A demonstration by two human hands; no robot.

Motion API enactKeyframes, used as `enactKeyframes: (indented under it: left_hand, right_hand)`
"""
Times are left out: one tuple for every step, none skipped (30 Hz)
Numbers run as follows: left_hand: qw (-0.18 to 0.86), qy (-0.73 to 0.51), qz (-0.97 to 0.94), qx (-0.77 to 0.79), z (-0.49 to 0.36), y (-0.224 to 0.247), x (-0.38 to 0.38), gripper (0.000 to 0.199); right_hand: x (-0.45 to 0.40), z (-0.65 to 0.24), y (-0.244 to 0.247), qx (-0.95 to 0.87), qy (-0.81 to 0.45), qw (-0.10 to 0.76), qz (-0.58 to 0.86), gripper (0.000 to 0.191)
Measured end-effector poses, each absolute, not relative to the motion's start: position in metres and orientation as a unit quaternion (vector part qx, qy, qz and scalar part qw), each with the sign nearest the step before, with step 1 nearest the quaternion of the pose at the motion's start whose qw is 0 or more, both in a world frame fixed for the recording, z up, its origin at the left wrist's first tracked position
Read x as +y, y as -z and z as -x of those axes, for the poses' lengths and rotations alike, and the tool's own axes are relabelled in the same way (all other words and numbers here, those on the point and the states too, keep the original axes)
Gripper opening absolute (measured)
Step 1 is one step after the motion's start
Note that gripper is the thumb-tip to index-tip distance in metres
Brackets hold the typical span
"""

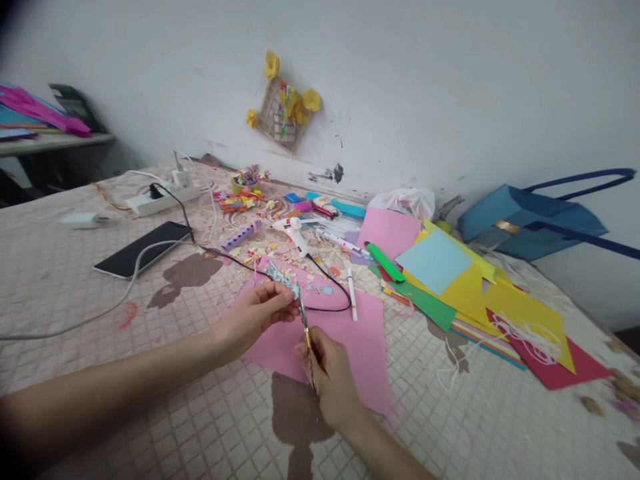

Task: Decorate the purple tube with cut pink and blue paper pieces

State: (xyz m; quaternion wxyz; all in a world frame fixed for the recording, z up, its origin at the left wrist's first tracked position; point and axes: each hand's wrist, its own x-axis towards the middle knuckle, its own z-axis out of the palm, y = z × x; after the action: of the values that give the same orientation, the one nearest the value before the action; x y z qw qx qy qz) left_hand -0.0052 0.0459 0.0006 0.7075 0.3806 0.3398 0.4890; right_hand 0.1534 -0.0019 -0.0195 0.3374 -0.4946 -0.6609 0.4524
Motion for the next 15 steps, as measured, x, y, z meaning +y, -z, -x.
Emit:
enactKeyframes:
  left_hand:
    - [0.707,-0.488,-0.381,0.341,0.0052,-0.0009,0.0458,0.019]
    - [0.707,-0.488,-0.382,0.342,0.0052,-0.0013,0.0457,0.019]
    - [0.706,-0.488,-0.382,0.344,0.0052,-0.0016,0.0456,0.019]
    - [0.705,-0.488,-0.381,0.346,0.0052,-0.0018,0.0455,0.019]
    - [0.705,-0.488,-0.381,0.346,0.0051,-0.0018,0.0455,0.019]
    - [0.704,-0.489,-0.381,0.346,0.0051,-0.0017,0.0454,0.019]
    - [0.705,-0.489,-0.381,0.345,0.0051,-0.0014,0.0455,0.019]
    - [0.705,-0.489,-0.382,0.344,0.0050,-0.0010,0.0455,0.019]
    - [0.705,-0.489,-0.383,0.342,0.0051,-0.0005,0.0455,0.019]
    - [0.705,-0.490,-0.384,0.340,0.0051,-0.0001,0.0455,0.019]
    - [0.705,-0.490,-0.385,0.339,0.0052,0.0002,0.0456,0.019]
    - [0.705,-0.489,-0.386,0.338,0.0052,0.0004,0.0456,0.019]
    - [0.705,-0.489,-0.387,0.339,0.0053,0.0004,0.0455,0.019]
    - [0.704,-0.488,-0.388,0.339,0.0053,0.0003,0.0454,0.019]
    - [0.704,-0.487,-0.390,0.339,0.0053,0.0001,0.0454,0.019]
  right_hand:
    - [-0.0019,-0.1533,0.0195,-0.661,-0.451,0.337,0.495,0.038]
    - [-0.0019,-0.1534,0.0195,-0.662,-0.451,0.337,0.496,0.038]
    - [-0.0020,-0.1534,0.0196,-0.662,-0.451,0.337,0.495,0.038]
    - [-0.0021,-0.1536,0.0197,-0.661,-0.452,0.338,0.495,0.038]
    - [-0.0022,-0.1538,0.0198,-0.660,-0.454,0.337,0.494,0.038]
    - [-0.0022,-0.1540,0.0199,-0.659,-0.456,0.336,0.495,0.038]
    - [-0.0023,-0.1542,0.0200,-0.659,-0.456,0.336,0.495,0.039]
    - [-0.0023,-0.1543,0.0200,-0.659,-0.455,0.336,0.496,0.039]
    - [-0.0023,-0.1544,0.0199,-0.659,-0.453,0.336,0.498,0.039]
    - [-0.0022,-0.1544,0.0197,-0.660,-0.452,0.336,0.498,0.039]
    - [-0.0020,-0.1544,0.0195,-0.661,-0.451,0.336,0.498,0.039]
    - [-0.0019,-0.1544,0.0193,-0.661,-0.451,0.336,0.498,0.039]
    - [-0.0018,-0.1544,0.0190,-0.660,-0.451,0.336,0.498,0.039]
    - [-0.0017,-0.1544,0.0189,-0.659,-0.451,0.335,0.499,0.038]
    - [-0.0017,-0.1545,0.0188,-0.658,-0.451,0.335,0.501,0.038]
